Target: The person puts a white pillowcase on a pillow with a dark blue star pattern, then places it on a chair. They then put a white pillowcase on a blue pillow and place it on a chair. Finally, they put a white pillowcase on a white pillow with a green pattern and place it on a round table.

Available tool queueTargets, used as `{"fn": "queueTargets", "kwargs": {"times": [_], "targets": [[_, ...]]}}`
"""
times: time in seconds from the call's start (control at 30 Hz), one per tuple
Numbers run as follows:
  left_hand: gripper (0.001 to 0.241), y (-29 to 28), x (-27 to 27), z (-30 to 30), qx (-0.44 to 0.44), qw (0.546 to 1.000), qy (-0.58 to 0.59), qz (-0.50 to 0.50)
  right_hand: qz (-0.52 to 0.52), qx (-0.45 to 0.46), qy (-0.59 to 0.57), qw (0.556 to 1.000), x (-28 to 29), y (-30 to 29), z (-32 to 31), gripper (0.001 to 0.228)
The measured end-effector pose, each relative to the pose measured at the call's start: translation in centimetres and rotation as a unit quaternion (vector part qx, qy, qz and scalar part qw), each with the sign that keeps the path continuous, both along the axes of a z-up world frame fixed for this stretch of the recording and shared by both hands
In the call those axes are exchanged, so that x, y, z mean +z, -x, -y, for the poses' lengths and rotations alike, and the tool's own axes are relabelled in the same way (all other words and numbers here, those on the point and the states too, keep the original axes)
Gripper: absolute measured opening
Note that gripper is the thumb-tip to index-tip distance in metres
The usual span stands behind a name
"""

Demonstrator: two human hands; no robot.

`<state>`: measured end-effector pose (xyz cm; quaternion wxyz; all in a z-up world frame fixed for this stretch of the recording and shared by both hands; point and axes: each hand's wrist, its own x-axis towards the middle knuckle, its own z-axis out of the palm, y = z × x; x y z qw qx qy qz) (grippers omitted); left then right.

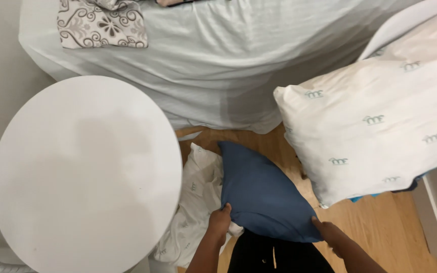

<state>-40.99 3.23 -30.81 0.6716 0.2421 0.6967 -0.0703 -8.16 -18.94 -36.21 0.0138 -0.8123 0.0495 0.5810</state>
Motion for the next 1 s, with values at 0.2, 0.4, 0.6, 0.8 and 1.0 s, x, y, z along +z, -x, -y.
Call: {"fn": "queueTargets", "kwargs": {"times": [0.2,0.4,0.6,0.8,1.0], "targets": [[0.065,-0.5,3.6,1.2,-0.013,1.0,-0.028,-0.002,-0.084,-0.166,-0.077,0.98,-3.3,-2.0,5.8,0.047],[0.067,-3.6,6.9,4.8,0.042,0.997,-0.063,0.0,-0.012,0.062,-0.106,0.992,-0.8,-4.4,6.8,0.037],[0.066,-8.7,15.7,9.8,0.124,0.986,-0.083,0.07,0.134,0.283,-0.166,0.935,7.1,-6.1,9.8,0.052],[0.06,-10.0,24.0,12.9,0.166,0.969,-0.14,0.116,0.085,0.493,-0.149,0.853,30.4,-1.1,7.4,0.121],[0.039,-11.5,31.1,16.5,0.141,0.941,-0.239,0.193,0.179,0.417,-0.468,0.758,35.8,2.2,8.4,0.125]]}}
